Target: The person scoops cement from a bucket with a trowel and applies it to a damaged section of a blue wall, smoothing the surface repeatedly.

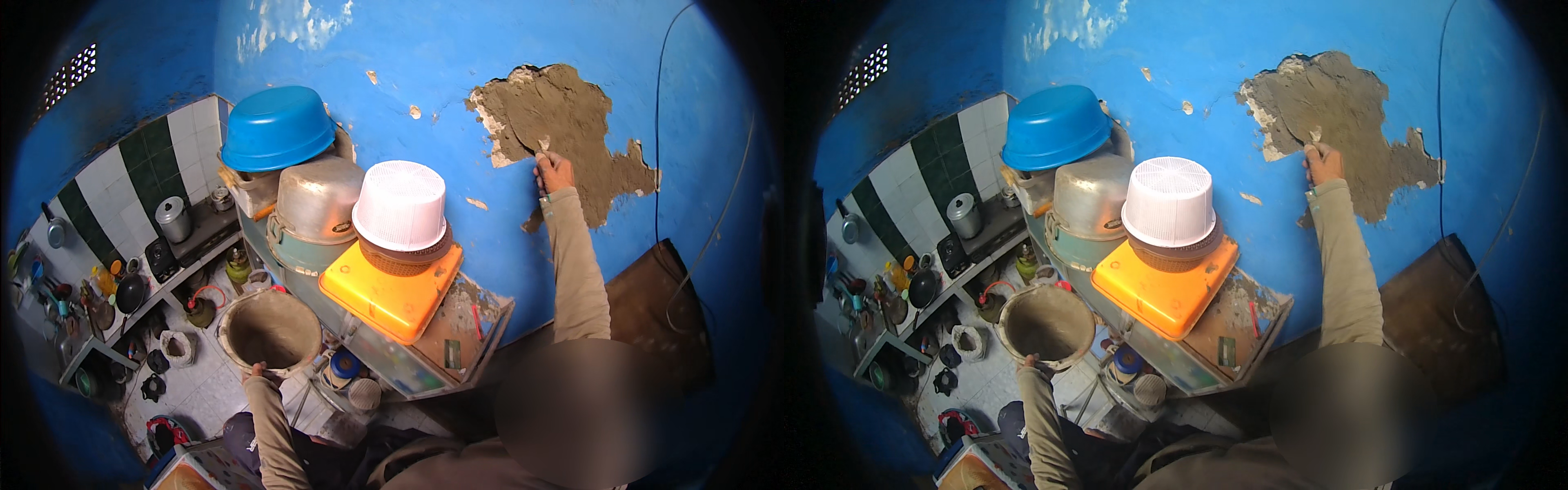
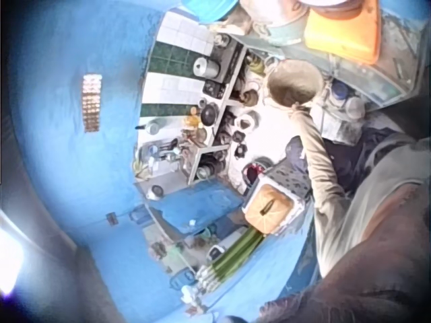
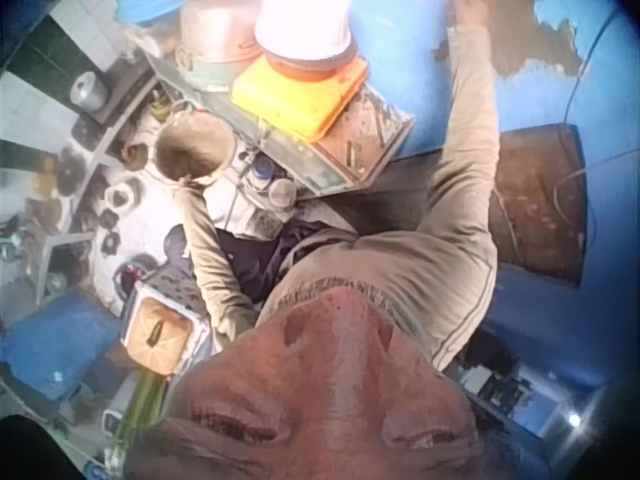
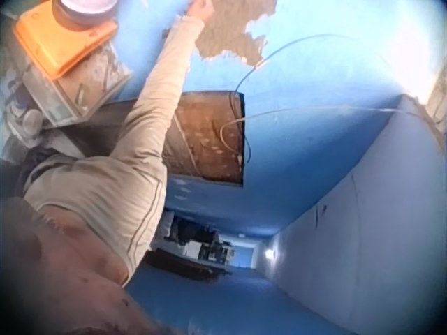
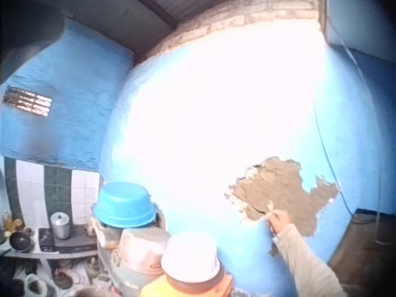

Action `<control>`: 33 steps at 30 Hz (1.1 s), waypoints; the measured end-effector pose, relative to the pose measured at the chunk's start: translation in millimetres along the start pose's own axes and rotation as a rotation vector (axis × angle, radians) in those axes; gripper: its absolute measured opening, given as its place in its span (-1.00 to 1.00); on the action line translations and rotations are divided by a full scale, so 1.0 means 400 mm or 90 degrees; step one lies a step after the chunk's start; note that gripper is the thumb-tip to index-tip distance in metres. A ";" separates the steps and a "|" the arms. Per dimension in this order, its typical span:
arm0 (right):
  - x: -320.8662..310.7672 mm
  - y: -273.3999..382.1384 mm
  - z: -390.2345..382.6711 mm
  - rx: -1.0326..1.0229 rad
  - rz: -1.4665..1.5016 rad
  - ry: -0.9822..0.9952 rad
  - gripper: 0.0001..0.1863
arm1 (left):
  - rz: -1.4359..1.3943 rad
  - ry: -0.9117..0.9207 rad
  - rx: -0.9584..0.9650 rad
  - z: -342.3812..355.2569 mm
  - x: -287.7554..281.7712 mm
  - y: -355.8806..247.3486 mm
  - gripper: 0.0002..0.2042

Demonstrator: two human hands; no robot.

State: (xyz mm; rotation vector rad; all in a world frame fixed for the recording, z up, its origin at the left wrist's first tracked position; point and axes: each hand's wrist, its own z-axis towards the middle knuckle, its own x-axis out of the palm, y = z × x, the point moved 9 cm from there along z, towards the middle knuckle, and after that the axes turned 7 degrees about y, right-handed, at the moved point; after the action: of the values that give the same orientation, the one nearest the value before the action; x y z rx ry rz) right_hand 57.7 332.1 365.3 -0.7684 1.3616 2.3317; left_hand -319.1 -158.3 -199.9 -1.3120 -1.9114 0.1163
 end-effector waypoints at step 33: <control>-0.051 -0.033 -0.007 0.073 0.244 0.052 -0.86 | -0.005 0.034 0.044 0.017 -0.048 -0.027 -0.70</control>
State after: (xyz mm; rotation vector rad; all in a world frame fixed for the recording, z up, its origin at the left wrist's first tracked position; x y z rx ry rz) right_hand 81.9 335.8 367.3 -0.6174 1.7959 2.4949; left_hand -328.7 -176.5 -210.1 -1.2496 -1.8516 0.1402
